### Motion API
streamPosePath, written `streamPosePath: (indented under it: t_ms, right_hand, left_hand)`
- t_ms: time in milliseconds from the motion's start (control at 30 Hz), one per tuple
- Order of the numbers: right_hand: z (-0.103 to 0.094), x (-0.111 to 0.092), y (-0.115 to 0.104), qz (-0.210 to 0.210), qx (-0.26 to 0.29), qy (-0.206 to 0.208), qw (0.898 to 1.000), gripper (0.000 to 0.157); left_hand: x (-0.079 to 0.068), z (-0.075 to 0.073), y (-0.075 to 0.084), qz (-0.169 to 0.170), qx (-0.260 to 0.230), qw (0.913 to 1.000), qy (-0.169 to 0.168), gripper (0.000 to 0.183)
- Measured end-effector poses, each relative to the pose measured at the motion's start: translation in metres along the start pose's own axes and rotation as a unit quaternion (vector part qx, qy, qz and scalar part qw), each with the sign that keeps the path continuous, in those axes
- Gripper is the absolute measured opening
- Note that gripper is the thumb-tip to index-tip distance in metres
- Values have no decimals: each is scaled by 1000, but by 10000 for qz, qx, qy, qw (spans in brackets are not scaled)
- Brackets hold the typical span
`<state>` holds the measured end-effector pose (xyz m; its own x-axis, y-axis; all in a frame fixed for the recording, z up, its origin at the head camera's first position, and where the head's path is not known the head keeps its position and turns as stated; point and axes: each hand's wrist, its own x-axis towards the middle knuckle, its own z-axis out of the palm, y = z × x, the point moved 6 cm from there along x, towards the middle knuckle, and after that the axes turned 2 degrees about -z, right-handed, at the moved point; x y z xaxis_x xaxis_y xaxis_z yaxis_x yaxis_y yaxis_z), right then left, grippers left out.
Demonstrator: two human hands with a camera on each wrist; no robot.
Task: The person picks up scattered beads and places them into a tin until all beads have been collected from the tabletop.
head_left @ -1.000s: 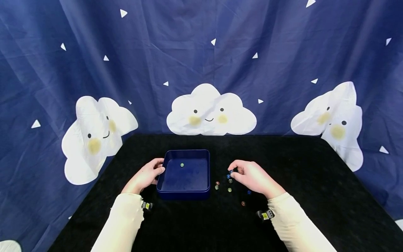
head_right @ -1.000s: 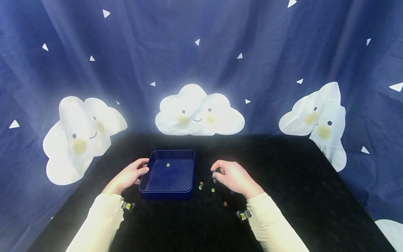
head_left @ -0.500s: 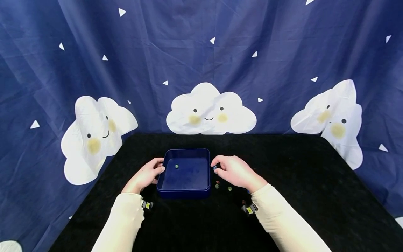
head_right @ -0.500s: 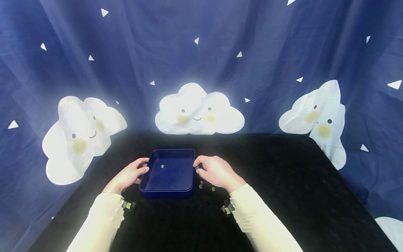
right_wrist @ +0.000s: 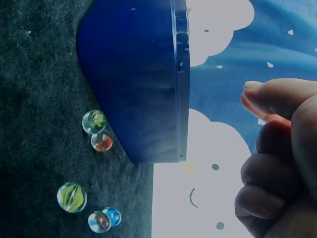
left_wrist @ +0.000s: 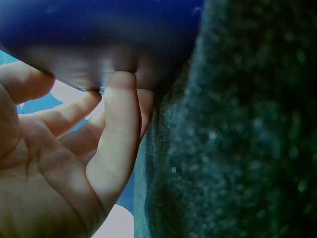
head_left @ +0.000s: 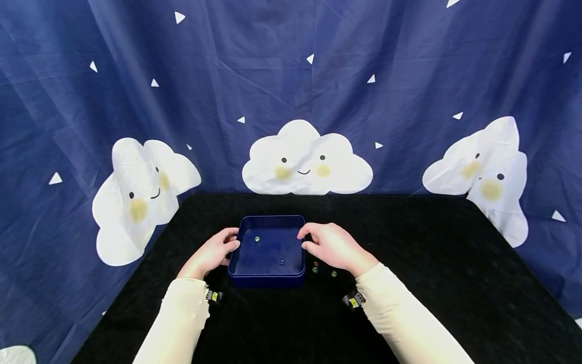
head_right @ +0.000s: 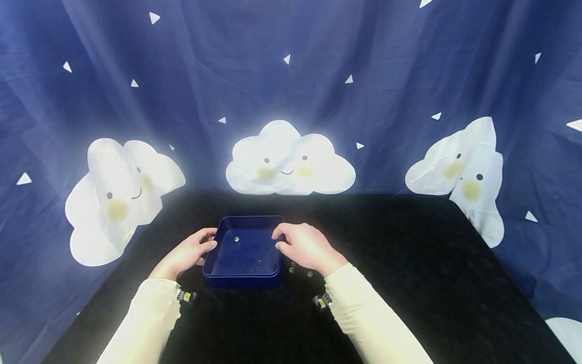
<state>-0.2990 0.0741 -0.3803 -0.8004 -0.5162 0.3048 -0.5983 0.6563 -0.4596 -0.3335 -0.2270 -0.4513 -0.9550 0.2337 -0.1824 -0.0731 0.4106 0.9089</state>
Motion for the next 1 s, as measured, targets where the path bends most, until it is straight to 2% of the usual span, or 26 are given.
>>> streamPosePath:
  t_ms: [200, 467, 667, 1000]
  right_hand:
    - [-5, -5, 7, 116, -105, 109, 9998, 17]
    - [-16, -17, 26, 321, 24, 266, 9991, 17]
    - [-27, -31, 43, 508, 64, 456, 9976, 16]
    - [-31, -50, 79, 934, 212, 395, 9946, 15]
  left_hand:
    - [-1, 0, 1, 3, 11, 10000, 32, 45]
    - [1, -1, -3, -71, 76, 9999, 116, 44]
    - [2, -1, -3, -17, 101, 9999, 93, 43]
    - [3, -1, -3, 43, 110, 9999, 111, 44]
